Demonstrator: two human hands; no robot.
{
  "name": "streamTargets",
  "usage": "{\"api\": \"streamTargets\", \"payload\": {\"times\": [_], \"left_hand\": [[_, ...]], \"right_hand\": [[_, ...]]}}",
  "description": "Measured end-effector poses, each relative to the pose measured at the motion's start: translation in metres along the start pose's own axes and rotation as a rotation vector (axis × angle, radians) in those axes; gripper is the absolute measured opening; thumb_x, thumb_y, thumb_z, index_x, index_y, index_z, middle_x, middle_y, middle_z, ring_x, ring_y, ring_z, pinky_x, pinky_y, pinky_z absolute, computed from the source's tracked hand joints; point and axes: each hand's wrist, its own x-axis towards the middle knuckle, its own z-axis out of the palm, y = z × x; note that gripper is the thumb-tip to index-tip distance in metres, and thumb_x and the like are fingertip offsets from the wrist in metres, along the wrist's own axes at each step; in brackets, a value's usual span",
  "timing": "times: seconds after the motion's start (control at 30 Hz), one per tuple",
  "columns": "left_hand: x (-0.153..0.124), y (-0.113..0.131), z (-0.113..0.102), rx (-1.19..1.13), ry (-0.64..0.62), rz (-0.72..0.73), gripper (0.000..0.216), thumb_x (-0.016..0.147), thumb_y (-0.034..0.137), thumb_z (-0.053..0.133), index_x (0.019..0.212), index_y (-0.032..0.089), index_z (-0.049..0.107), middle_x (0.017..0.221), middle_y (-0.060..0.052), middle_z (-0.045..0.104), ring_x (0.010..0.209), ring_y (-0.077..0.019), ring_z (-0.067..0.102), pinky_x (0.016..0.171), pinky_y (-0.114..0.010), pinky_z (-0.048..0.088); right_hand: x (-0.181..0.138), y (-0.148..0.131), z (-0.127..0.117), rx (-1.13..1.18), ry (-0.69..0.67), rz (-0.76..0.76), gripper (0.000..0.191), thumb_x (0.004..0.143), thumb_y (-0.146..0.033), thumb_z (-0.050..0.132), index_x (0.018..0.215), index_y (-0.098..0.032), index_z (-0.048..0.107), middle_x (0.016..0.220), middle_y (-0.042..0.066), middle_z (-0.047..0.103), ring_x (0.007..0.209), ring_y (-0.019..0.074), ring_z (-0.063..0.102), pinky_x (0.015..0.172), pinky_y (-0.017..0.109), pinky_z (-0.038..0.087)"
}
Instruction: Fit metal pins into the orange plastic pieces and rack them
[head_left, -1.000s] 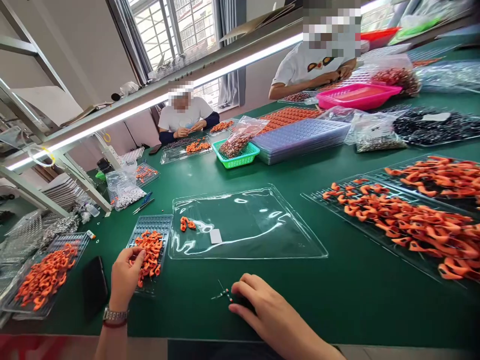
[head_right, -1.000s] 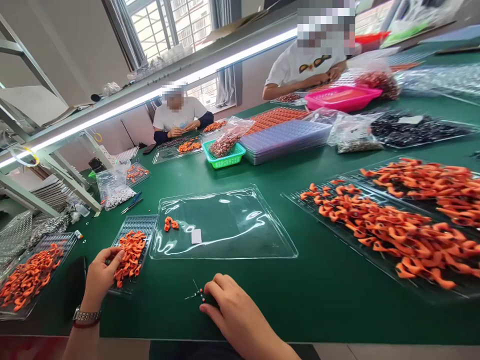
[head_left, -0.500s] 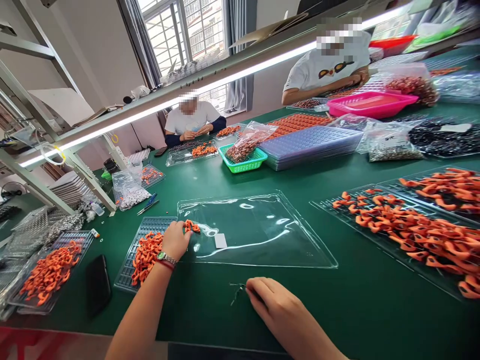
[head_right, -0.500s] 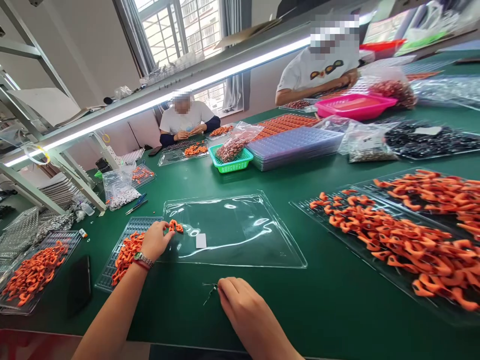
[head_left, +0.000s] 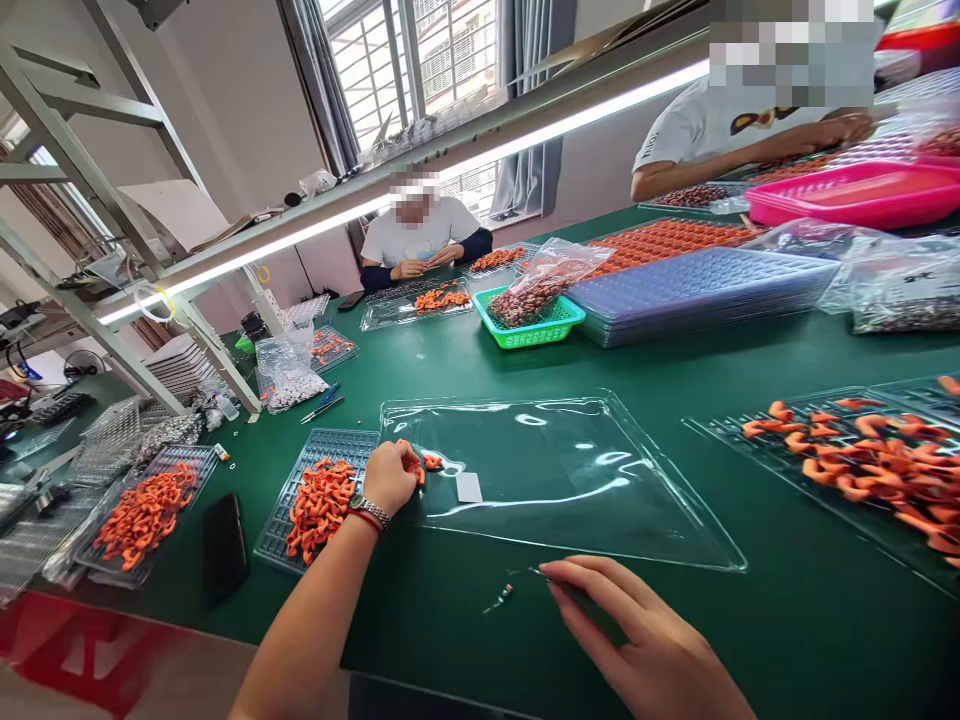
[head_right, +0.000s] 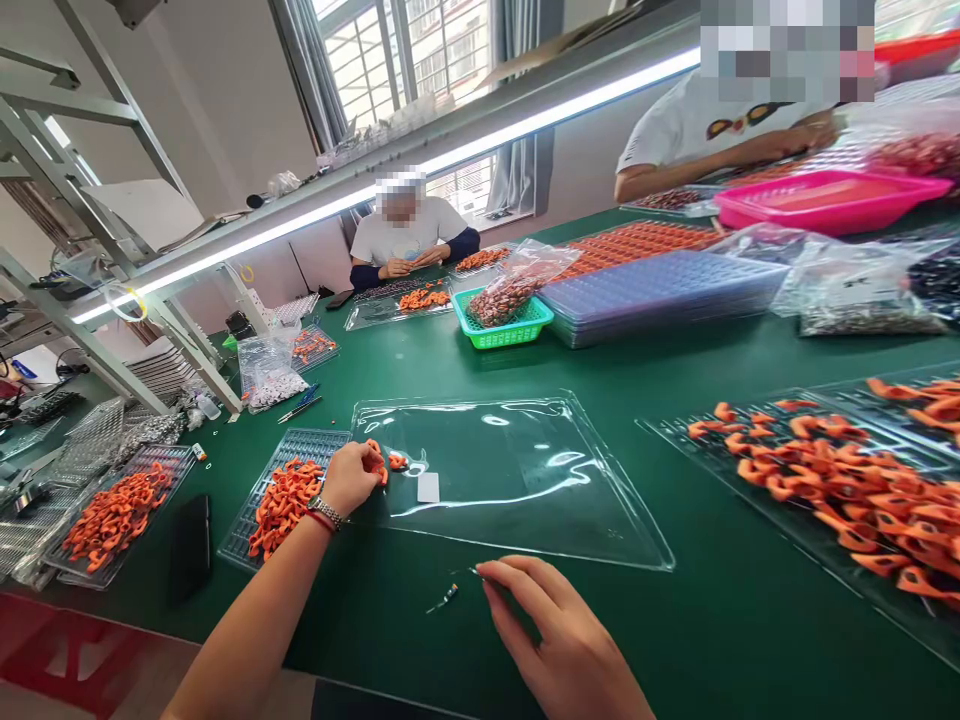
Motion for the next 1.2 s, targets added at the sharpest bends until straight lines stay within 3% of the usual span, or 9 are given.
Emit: {"api": "streamTargets", "payload": {"times": [0.2,0.33,0.4,0.5,0.63,0.77,0.87,1.2], "left_hand": [[-0.005,0.003,-0.011,-0.146,0.042,-0.034,0.018,0.074,0.018,0.078,0.066,0.016,0.062,0.068,0.003,0.064,0.069,-0.0158,0.061,0.073,-0.033,0.048],[-0.026,0.016,-0.018,-0.335,0.078,-0.021,0.009,0.071,0.02,0.078,0.076,0.02,0.071,0.069,0.001,0.067,0.068,-0.0169,0.061,0.069,-0.029,0.045],[-0.048,0.026,-0.017,-0.462,0.04,-0.021,0.015,0.073,0.028,0.076,0.086,0.02,0.074,0.069,0.0,0.067,0.06,-0.0153,0.058,0.061,-0.028,0.045],[-0.086,0.039,-0.012,-0.641,-0.074,-0.031,0.02,0.074,0.036,0.074,0.081,0.017,0.075,0.069,-0.002,0.068,0.052,-0.0136,0.056,0.052,-0.026,0.045],[-0.124,0.053,0.0,-0.859,-0.205,-0.071,0.027,0.073,0.039,0.074,0.088,0.017,0.077,0.077,-0.005,0.072,0.06,-0.0147,0.064,0.059,-0.025,0.052],[-0.139,0.059,0.007,-1.165,-0.262,-0.214,0.031,0.065,0.04,0.085,0.083,0.017,0.075,0.075,-0.004,0.073,0.061,-0.0126,0.065,0.059,-0.021,0.052],[-0.143,0.059,0.006,-1.171,-0.221,-0.226,0.031,0.064,0.04,0.086,0.078,0.016,0.074,0.07,-0.002,0.072,0.062,-0.0116,0.065,0.06,-0.018,0.05],[-0.149,0.054,0.004,-1.126,-0.214,-0.215,0.03,0.066,0.039,0.086,0.078,0.016,0.072,0.074,-0.004,0.074,0.064,-0.0126,0.064,0.06,-0.019,0.047]], "right_hand": [[-0.002,-0.008,-0.003,0.147,-0.074,0.084,0.009,0.098,-0.029,0.052,0.101,-0.029,0.06,0.097,0.001,0.066,0.081,0.0164,0.068,0.073,0.024,0.058],[0.005,-0.015,-0.008,0.215,-0.049,0.114,0.007,0.097,-0.028,0.055,0.1,-0.029,0.061,0.093,0.0,0.067,0.075,0.0146,0.068,0.068,0.021,0.057],[0.008,-0.018,-0.012,0.25,-0.025,0.11,0.006,0.096,-0.025,0.056,0.098,-0.029,0.06,0.09,-0.001,0.067,0.073,0.0136,0.068,0.066,0.02,0.055],[0.01,-0.022,-0.016,0.291,-0.015,0.115,0.009,0.094,-0.02,0.057,0.097,-0.028,0.06,0.089,-0.002,0.066,0.074,0.0128,0.067,0.069,0.019,0.054],[0.01,-0.028,-0.02,0.348,0.005,0.128,0.011,0.093,-0.019,0.059,0.097,-0.029,0.061,0.089,-0.003,0.066,0.075,0.0119,0.067,0.071,0.018,0.054],[0.009,-0.033,-0.023,0.42,-0.047,0.171,0.01,0.093,-0.02,0.06,0.095,-0.029,0.062,0.086,-0.005,0.068,0.075,0.0118,0.068,0.069,0.016,0.054],[0.01,-0.035,-0.027,0.424,-0.056,0.17,0.008,0.093,-0.021,0.06,0.093,-0.029,0.063,0.084,-0.005,0.068,0.072,0.0118,0.068,0.067,0.016,0.055],[0.016,-0.048,-0.027,0.258,0.106,0.023,0.011,0.098,-0.027,0.055,0.092,-0.026,0.064,0.082,0.0,0.066,0.069,0.0116,0.068,0.064,0.016,0.056]]}}
